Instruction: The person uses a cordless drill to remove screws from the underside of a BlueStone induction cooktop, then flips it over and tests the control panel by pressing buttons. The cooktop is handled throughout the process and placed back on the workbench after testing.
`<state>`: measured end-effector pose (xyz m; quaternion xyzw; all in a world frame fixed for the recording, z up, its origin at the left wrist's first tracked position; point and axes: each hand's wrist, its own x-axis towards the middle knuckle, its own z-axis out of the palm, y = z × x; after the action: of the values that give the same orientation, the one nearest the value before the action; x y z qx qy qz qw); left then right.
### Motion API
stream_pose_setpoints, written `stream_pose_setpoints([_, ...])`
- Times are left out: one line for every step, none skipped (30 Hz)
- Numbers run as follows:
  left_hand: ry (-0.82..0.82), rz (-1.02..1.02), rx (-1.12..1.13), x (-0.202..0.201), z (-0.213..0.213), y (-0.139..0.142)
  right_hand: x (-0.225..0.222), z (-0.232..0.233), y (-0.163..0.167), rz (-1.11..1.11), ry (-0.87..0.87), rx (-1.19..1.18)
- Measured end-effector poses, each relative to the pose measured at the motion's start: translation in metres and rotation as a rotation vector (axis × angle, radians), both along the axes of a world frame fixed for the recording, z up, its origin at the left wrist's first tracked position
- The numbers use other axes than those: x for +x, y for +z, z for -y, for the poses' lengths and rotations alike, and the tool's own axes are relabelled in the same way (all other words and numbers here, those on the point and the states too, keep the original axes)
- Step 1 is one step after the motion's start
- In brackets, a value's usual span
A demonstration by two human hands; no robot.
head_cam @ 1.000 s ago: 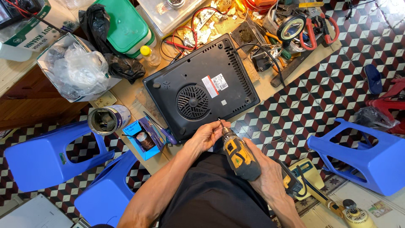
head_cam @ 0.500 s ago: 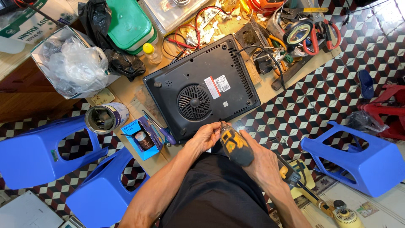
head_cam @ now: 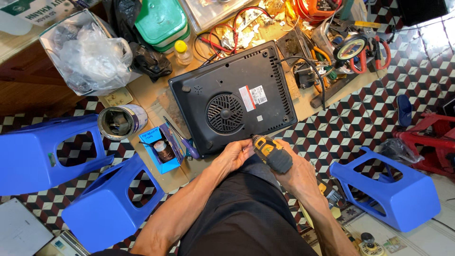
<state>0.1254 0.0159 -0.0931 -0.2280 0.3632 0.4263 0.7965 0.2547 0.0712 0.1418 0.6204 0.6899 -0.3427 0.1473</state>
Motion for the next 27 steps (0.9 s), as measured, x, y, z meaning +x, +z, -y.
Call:
stream_pose_setpoints([0.017,0.022,0.042,-0.001,0.001,0.0,-0.002,0.0,0.0,0.023,-0.005,-0.025])
stream_pose_setpoints([0.036,0.044,0.084,-0.001,0.002,-0.001,-0.004,-0.001,0.0,0.045,-0.008,-0.05])
stream_pose_setpoints([0.052,0.065,0.127,-0.001,0.003,-0.003,-0.006,-0.001,0.0,0.053,0.0,-0.048])
stream_pose_setpoints([0.048,0.053,0.112,-0.001,0.004,-0.005,-0.007,-0.001,0.0,0.061,0.007,-0.047])
stream_pose_setpoints([0.044,0.042,0.097,-0.001,0.005,-0.006,-0.009,-0.001,0.001,0.069,0.013,-0.044])
stream_pose_setpoints([0.04,0.031,0.083,-0.001,0.004,-0.008,-0.011,-0.001,0.002,0.094,0.015,-0.059])
stream_pose_setpoints([0.033,0.016,0.069,-0.001,0.004,-0.008,-0.013,-0.002,0.002,0.118,0.017,-0.073])
stream_pose_setpoints([0.025,0.002,0.055,0.0,0.003,-0.007,-0.014,-0.003,0.003,0.143,0.018,-0.088])
stream_pose_setpoints([0.016,-0.012,0.041,0.0,0.003,-0.007,-0.015,-0.003,0.004,0.143,0.015,-0.091])
stream_pose_setpoints([0.004,-0.016,0.035,0.0,0.003,-0.006,-0.015,-0.003,0.005,0.143,0.012,-0.094])
stream_pose_setpoints([-0.008,-0.02,0.03,-0.001,0.002,-0.004,-0.016,-0.004,0.006,0.143,0.009,-0.097])
stream_pose_setpoints([-0.019,-0.024,0.024,-0.002,0.001,-0.001,-0.016,-0.004,0.006,0.153,0.0,-0.123])
stream_pose_setpoints([-0.044,-0.042,0.036,-0.003,0.001,0.001,-0.016,-0.005,0.006,0.163,-0.01,-0.151])
stream_pose_setpoints([-0.069,-0.059,0.048,-0.004,0.002,0.004,-0.016,-0.005,0.006,0.174,-0.021,-0.18])
stream_pose_setpoints([-0.093,-0.077,0.06,-0.005,0.002,0.006,-0.015,-0.005,0.006,0.142,0.009,-0.131])
stream_pose_setpoints([-0.126,-0.114,0.067,-0.007,0.003,0.008,-0.013,-0.005,0.006,0.111,0.038,-0.081])
stream_pose_setpoints([-0.16,-0.151,0.075,-0.009,0.004,0.009,-0.012,-0.006,0.006,0.078,0.067,-0.031])
stream_pose_setpoints([-0.194,-0.189,0.082,-0.012,0.006,0.01,-0.011,-0.007,0.006,0.067,0.079,-0.029])
stream_pose_setpoints([-0.217,-0.224,0.049,-0.016,0.008,0.01,-0.01,-0.007,0.006,0.056,0.09,-0.027])
stream_pose_setpoints([-0.238,-0.26,0.016,-0.021,0.011,0.01,-0.01,-0.008,0.006,0.045,0.103,-0.024])
stream_pose_setpoints([-0.258,-0.296,-0.017,-0.026,0.014,0.01,-0.009,-0.009,0.006,0.027,0.114,-0.002])
stream_pose_setpoints([-0.235,-0.301,0.017,-0.032,0.019,0.01,-0.009,-0.01,0.006,0.007,0.126,0.02])
stream_pose_setpoints([-0.212,-0.307,0.051,-0.039,0.024,0.011,-0.009,-0.01,0.006,-0.012,0.138,0.041])
stream_pose_setpoints([-0.19,-0.312,0.087,-0.045,0.028,0.013,-0.01,-0.01,0.006,-0.02,0.145,0.042])
stream_pose_setpoints([-0.135,-0.312,0.084,-0.05,0.031,0.015,-0.01,-0.011,0.007,-0.027,0.152,0.044])
stream_pose_setpoints([-0.079,-0.311,0.082,-0.055,0.034,0.017,-0.01,-0.011,0.007,-0.034,0.159,0.046])
stream_pose_setpoints([-0.023,-0.31,0.08,-0.059,0.036,0.02,-0.009,-0.011,0.007,-0.024,0.17,0.048])
